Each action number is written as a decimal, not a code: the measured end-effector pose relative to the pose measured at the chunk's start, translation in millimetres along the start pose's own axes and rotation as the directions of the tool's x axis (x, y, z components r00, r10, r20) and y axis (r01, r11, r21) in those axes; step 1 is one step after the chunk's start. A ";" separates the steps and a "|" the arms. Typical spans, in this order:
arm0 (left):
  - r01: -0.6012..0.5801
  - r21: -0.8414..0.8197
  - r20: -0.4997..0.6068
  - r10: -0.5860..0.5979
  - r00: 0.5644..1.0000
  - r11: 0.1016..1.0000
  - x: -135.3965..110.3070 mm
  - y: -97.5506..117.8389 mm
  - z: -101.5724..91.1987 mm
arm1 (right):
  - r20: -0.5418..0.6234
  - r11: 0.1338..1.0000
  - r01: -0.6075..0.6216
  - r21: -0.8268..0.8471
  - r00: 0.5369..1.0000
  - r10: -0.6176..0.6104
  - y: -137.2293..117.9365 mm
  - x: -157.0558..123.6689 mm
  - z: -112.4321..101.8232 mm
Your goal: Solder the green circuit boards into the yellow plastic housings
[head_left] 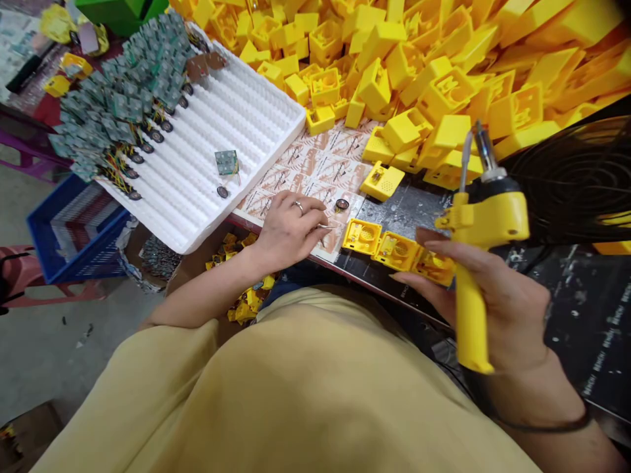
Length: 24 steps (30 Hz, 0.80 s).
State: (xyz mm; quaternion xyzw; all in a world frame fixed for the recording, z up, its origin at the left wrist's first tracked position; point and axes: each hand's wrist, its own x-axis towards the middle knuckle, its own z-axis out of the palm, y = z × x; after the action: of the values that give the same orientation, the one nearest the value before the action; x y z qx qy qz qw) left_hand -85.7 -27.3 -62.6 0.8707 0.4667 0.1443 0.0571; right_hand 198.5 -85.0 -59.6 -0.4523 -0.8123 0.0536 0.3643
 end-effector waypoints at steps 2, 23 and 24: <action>0.047 0.068 0.044 -0.050 0.998 0.997 2.4 1.6 -2.7 | 0.028 0.998 0.060 0.032 0.998 -0.061 -1.0 9.7 13.8; 0.213 -0.342 -0.067 -0.250 0.966 0.915 7.2 -21.6 -14.9 | -0.031 0.998 0.057 0.007 0.998 -0.057 -14.0 26.7 32.9; 0.204 -0.309 -0.076 -0.238 0.968 0.929 7.6 -23.9 -19.3 | -0.039 1.000 0.020 0.007 0.999 -0.020 -14.3 23.6 28.1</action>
State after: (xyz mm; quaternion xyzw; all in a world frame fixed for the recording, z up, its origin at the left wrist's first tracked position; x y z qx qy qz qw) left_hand -106.6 -8.4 -48.3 0.7844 0.5371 0.2543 0.1774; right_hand 162.8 -68.2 -61.2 -0.4437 -0.8093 0.0442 0.3823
